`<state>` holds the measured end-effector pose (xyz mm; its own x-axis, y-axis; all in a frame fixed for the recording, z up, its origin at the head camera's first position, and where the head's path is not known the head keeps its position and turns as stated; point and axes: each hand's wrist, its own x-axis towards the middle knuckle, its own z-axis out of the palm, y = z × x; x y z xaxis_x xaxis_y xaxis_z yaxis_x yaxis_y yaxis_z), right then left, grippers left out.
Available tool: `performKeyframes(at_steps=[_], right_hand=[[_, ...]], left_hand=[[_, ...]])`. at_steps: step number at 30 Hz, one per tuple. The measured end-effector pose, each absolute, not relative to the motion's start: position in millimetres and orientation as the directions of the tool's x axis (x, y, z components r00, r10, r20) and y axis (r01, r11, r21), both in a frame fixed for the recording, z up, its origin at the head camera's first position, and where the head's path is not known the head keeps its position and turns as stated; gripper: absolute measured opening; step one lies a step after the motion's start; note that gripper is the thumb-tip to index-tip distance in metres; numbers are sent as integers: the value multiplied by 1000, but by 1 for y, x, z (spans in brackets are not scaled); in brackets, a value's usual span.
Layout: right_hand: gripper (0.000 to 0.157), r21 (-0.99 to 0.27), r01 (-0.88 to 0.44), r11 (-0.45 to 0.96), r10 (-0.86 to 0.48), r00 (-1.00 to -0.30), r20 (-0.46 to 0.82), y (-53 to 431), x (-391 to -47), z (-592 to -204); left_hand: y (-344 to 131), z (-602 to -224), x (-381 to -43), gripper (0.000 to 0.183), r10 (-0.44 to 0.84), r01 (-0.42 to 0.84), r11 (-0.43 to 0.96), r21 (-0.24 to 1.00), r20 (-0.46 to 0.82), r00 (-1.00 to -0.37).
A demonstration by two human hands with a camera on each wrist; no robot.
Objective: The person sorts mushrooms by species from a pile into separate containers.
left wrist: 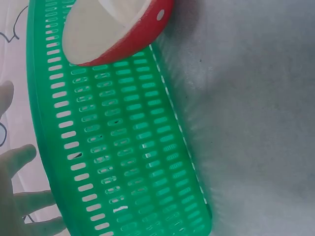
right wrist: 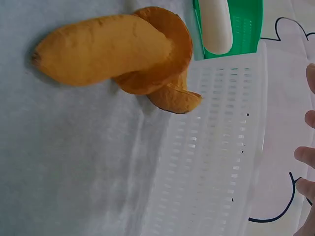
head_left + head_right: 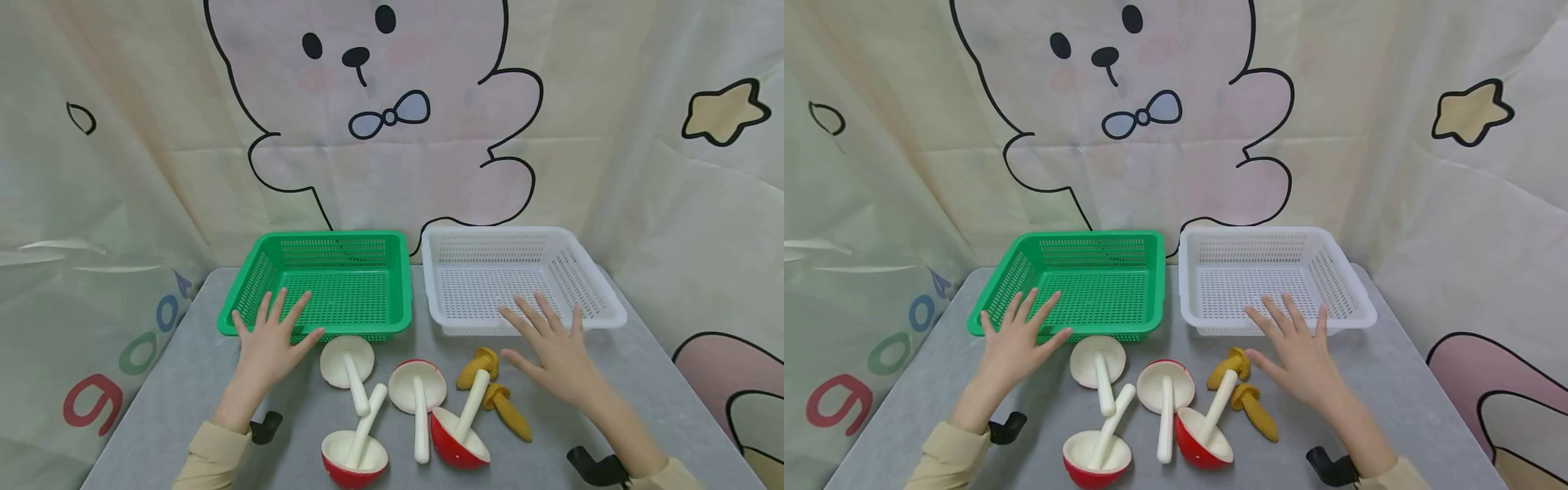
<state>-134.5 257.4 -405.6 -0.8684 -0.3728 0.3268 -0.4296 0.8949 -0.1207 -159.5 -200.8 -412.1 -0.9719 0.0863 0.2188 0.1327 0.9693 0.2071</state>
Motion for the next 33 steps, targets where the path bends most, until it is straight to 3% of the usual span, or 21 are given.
performKeyframes(at_steps=[20, 33], right_hand=[[66, -204, -552, 808, -448, -802, 394, 238, -108, -426], [65, -232, -632, 740, -511, -752, 417, 227, -99, -438]], left_hand=[[-210, -425, -153, 60, 4, 146, 942, 301, 425, -905], [-221, -431, -150, 55, 31, 189, 927, 324, 436, -899]])
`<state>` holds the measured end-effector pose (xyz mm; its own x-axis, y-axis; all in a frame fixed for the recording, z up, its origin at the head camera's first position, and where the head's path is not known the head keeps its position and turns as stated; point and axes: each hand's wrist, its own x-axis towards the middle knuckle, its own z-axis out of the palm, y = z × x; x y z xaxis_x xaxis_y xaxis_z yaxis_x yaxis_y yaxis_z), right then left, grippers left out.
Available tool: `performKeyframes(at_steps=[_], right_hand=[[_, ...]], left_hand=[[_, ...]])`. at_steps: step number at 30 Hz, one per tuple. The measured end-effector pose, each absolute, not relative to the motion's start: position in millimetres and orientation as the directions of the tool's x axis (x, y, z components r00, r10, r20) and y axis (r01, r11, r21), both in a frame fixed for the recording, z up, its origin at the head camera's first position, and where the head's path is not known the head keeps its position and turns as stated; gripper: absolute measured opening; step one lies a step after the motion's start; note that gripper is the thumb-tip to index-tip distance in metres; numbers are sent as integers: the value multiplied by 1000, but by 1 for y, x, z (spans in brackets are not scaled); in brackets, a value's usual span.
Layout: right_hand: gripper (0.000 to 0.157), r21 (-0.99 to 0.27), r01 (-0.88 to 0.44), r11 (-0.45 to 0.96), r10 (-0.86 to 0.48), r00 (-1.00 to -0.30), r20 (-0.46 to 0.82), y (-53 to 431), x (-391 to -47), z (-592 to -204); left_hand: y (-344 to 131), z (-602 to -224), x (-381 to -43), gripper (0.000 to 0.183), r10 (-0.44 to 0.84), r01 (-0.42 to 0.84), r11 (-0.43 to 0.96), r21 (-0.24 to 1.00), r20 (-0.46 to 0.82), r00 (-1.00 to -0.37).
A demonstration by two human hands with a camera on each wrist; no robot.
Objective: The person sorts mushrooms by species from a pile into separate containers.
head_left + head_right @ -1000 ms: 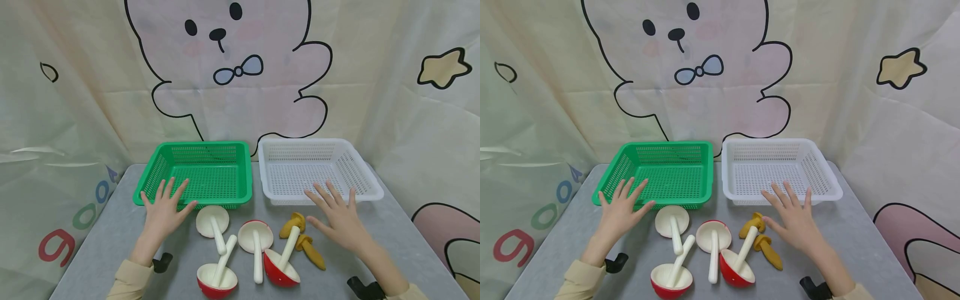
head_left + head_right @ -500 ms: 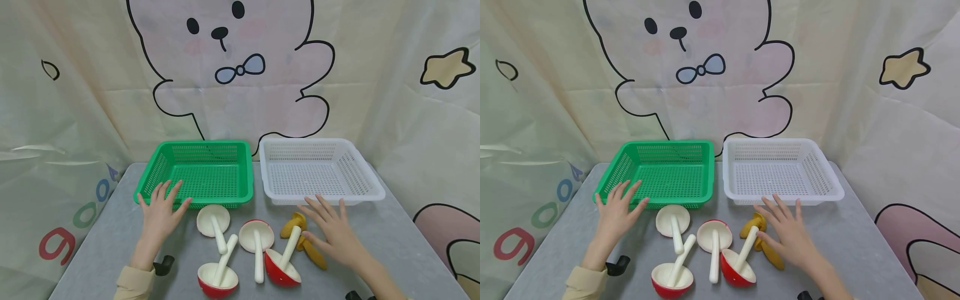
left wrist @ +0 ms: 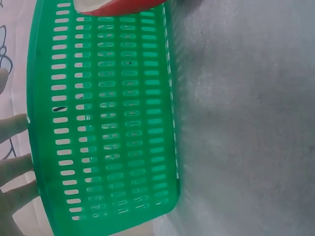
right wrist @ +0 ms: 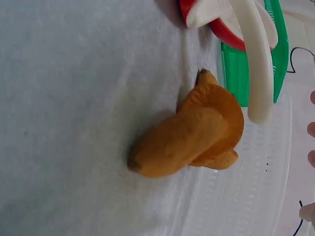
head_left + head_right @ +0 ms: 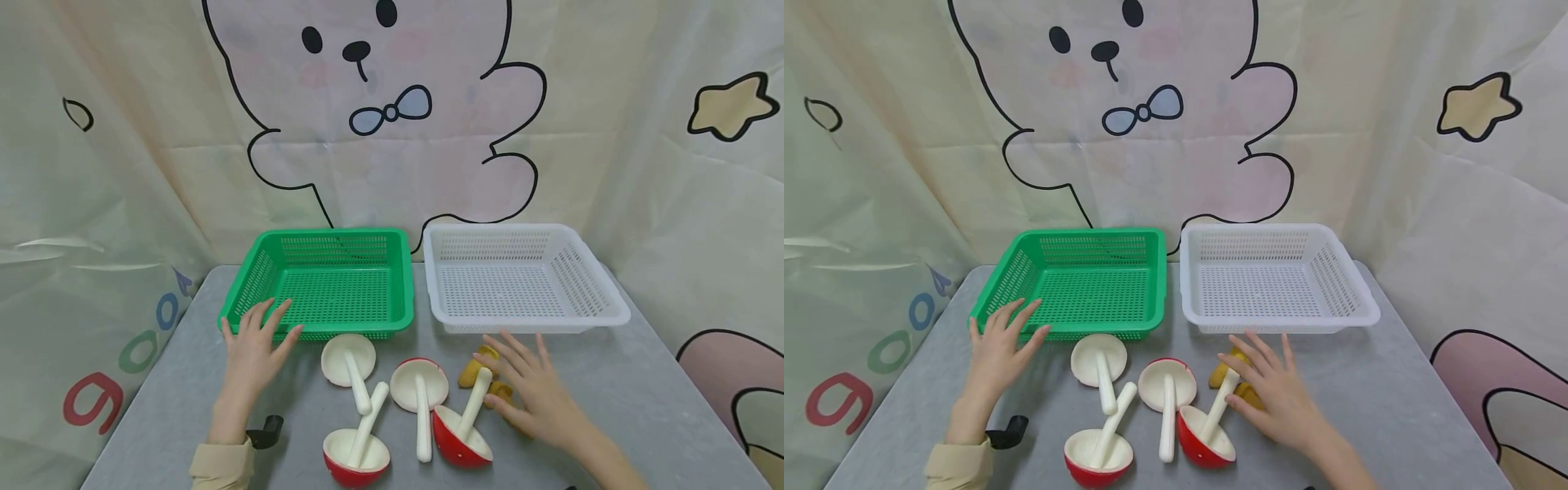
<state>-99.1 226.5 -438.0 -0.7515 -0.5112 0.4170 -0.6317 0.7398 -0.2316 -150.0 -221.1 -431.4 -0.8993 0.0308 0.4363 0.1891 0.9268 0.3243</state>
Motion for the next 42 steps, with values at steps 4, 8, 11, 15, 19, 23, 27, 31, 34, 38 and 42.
performKeyframes(at_steps=[4, 8, 11, 15, 19, 23, 27, 31, 34, 38, 42], right_hand=[[63, -207, -676, 707, -544, -707, 451, 223, -99, -441], [55, -187, -717, 672, -573, -663, 482, 220, -98, -445], [50, -182, -725, 664, -586, -657, 475, 218, -96, -447], [48, -162, -745, 647, -607, -633, 481, 215, -96, -449], [56, -130, -767, 628, -627, -598, 499, 211, -96, -452], [60, -127, -775, 619, -649, -595, 474, 211, -95, -454], [56, -142, -776, 615, -666, -607, 433, 212, -93, -457], [53, -132, -795, 592, -686, -583, 434, 210, -94, -460], [52, -120, -824, 554, -704, -540, 462, 209, -95, -462], [49, -120, -855, 505, -726, -496, 477, 207, -96, -464], [41, -124, -860, 495, -743, -493, 453, 206, -96, -464]], left_hand=[[-223, -434, -150, 54, 21, 192, 919, 345, 442, -897], [-226, -437, -151, 51, 4, 203, 906, 370, 474, -880], [-227, -440, -151, 49, -4, 219, 898, 383, 504, -864], [-228, -444, -150, 47, -22, 229, 889, 395, 539, -842], [-229, -447, -150, 46, -41, 235, 888, 395, 576, -816], [-229, -449, -151, 47, -42, 241, 894, 378, 606, -794], [-227, -449, -152, 44, -60, 228, 894, 387, 606, -793], [-228, -447, -151, 42, -79, 207, 892, 402, 589, -804], [-228, -444, -149, 40, -79, 202, 890, 409, 575, -814], [-229, -441, -147, 38, -78, 193, 888, 417, 551, -831], [-231, -439, -144, 38, -67, 186, 889, 419, 519, -852]])
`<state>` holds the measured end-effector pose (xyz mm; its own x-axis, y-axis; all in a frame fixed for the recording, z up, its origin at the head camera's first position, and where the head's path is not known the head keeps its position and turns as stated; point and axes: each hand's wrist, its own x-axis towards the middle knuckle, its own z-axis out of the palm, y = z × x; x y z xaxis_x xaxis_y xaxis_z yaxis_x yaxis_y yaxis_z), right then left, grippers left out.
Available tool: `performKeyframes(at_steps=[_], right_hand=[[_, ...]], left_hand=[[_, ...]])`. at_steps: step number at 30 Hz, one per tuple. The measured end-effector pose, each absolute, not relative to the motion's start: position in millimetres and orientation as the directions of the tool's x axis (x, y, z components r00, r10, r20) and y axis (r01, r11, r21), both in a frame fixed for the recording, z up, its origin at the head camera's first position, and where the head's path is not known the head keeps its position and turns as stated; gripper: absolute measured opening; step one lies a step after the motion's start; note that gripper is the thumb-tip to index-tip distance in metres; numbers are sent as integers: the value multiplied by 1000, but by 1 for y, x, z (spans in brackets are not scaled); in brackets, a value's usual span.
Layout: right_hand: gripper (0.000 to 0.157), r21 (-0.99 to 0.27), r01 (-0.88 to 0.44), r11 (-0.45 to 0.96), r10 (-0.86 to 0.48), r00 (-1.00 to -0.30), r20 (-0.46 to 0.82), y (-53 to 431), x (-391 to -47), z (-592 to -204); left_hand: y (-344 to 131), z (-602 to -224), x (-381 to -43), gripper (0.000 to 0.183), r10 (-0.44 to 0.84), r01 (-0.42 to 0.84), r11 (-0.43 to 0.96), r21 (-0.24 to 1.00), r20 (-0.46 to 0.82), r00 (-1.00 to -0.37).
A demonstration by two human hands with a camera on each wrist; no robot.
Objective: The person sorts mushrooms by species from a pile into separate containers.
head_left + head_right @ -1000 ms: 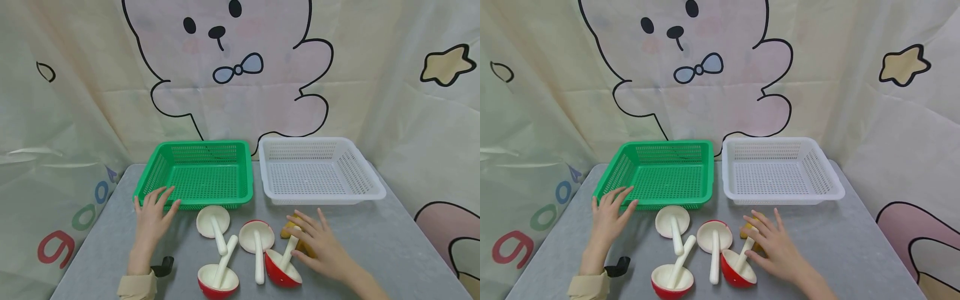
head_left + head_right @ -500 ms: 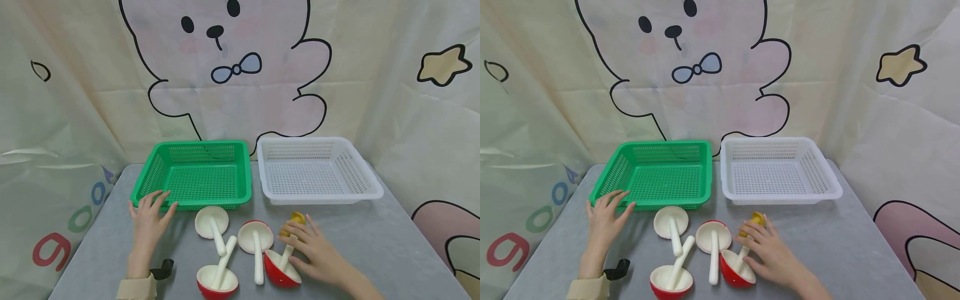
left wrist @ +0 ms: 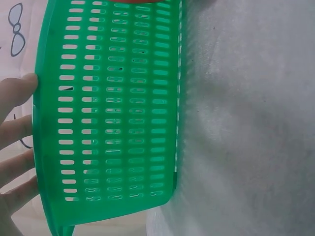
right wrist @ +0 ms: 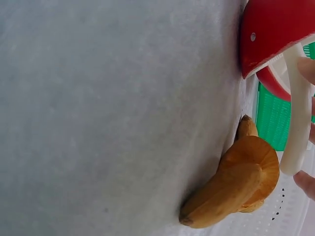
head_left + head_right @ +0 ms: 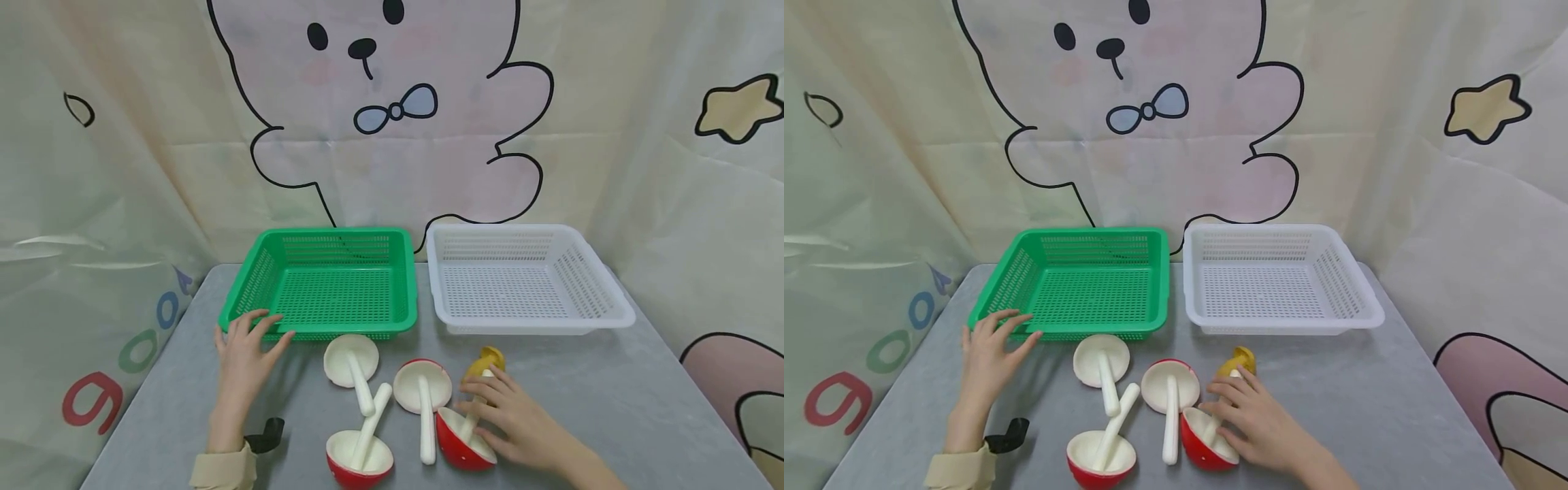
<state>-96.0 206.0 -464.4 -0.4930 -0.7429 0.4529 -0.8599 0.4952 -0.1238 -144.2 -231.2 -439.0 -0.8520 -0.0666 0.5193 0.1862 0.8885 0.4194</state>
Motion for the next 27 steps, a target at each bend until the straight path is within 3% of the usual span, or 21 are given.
performKeyframes(at_steps=[5, 16, 27], right_hand=[[42, -134, -850, 510, -751, -516, 413, 207, -95, -464], [44, -89, -887, 453, -769, -439, 464, 208, -99, -469], [34, -104, -861, 498, -766, -493, 413, 208, -96, -465]], left_hand=[[-232, -439, -143, 37, -62, 185, 883, 432, 497, -866], [-231, -439, -145, 33, -61, 200, 876, 440, 512, -857], [-232, -441, -145, 28, -70, 211, 872, 441, 539, -839]])
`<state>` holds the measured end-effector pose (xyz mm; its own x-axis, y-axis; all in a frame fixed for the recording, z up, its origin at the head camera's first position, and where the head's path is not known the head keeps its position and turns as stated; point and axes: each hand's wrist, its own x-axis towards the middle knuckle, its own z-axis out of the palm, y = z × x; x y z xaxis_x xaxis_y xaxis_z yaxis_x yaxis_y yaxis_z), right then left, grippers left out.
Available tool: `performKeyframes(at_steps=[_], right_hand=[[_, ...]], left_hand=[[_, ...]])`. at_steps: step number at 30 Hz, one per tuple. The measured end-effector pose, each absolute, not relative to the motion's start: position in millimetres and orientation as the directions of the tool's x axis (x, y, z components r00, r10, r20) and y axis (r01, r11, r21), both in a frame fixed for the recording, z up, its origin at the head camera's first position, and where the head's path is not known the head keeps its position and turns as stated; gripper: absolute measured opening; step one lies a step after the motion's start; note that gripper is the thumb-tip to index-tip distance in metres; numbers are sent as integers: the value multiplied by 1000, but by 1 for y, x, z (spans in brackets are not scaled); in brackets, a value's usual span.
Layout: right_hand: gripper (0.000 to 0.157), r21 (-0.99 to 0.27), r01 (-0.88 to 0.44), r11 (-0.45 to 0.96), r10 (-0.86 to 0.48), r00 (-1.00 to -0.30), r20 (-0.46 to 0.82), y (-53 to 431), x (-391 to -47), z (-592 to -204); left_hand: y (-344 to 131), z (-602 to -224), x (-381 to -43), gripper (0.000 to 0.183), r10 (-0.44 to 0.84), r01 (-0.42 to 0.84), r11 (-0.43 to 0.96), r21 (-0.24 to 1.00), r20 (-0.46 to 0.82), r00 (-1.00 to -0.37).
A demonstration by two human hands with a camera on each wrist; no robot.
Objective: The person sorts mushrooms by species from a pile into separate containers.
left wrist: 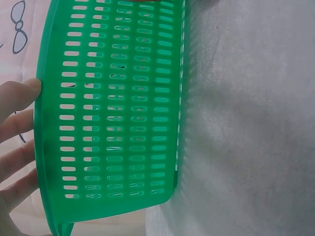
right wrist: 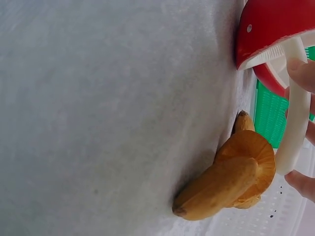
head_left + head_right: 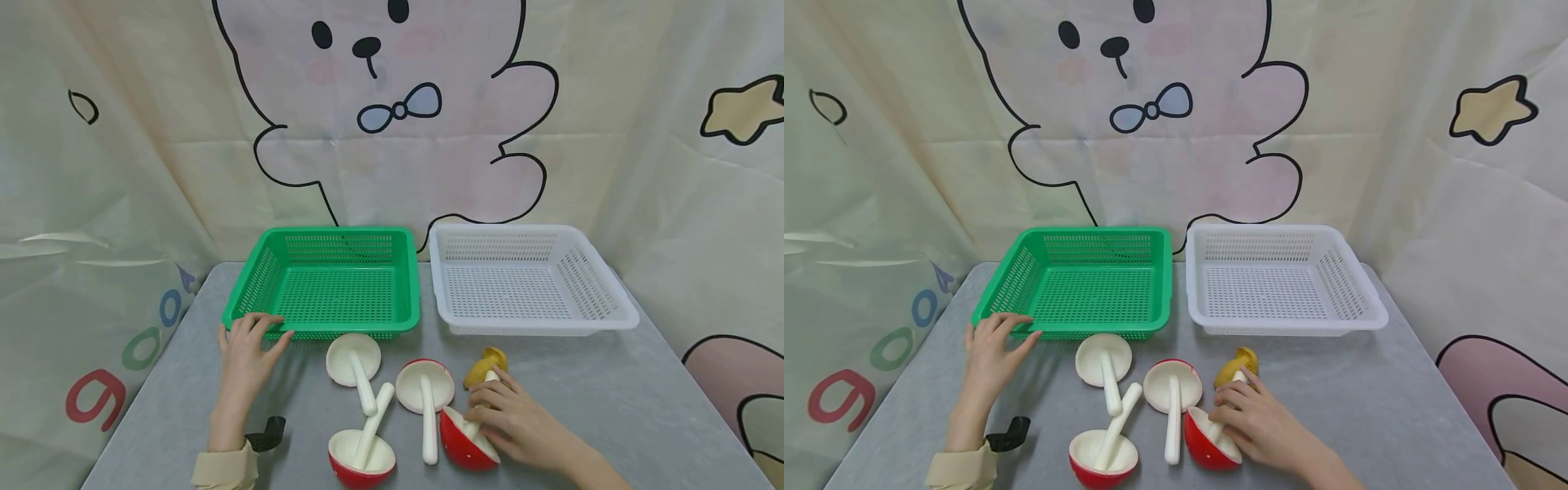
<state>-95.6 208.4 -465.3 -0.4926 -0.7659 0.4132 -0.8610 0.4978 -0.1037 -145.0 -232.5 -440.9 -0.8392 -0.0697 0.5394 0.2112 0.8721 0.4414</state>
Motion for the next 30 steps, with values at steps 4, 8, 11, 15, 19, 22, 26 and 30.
performKeyframes(at_steps=[4, 8, 11, 15, 19, 22, 26, 30], right_hand=[[26, -106, -859, 500, -766, -496, 409, 209, -95, -463], [27, -115, -857, 503, -764, -503, 405, 209, -94, -459], [29, -127, -849, 513, -757, -518, 399, 209, -94, -455], [34, -122, -856, 503, -756, -504, 418, 208, -95, -450], [33, -119, -865, 487, -752, -485, 447, 208, -96, -445], [29, -126, -862, 491, -745, -491, 451, 207, -96, -441], [23, -107, -863, 493, -748, -484, 454, 206, -98, -434], [19, -78, -877, 473, -760, -451, 468, 204, -102, -428]], left_hand=[[-232, -440, -145, 27, -72, 210, 872, 442, 540, -838], [-232, -440, -145, 27, -74, 207, 873, 442, 538, -840], [-232, -440, -144, 27, -75, 204, 873, 442, 536, -841], [-232, -440, -144, 27, -75, 204, 873, 444, 534, -842], [-232, -440, -144, 26, -75, 206, 872, 444, 537, -840], [-232, -440, -144, 26, -74, 206, 873, 442, 538, -840], [-232, -441, -144, 26, -73, 208, 873, 441, 540, -839], [-232, -441, -144, 26, -73, 209, 873, 440, 542, -837]])
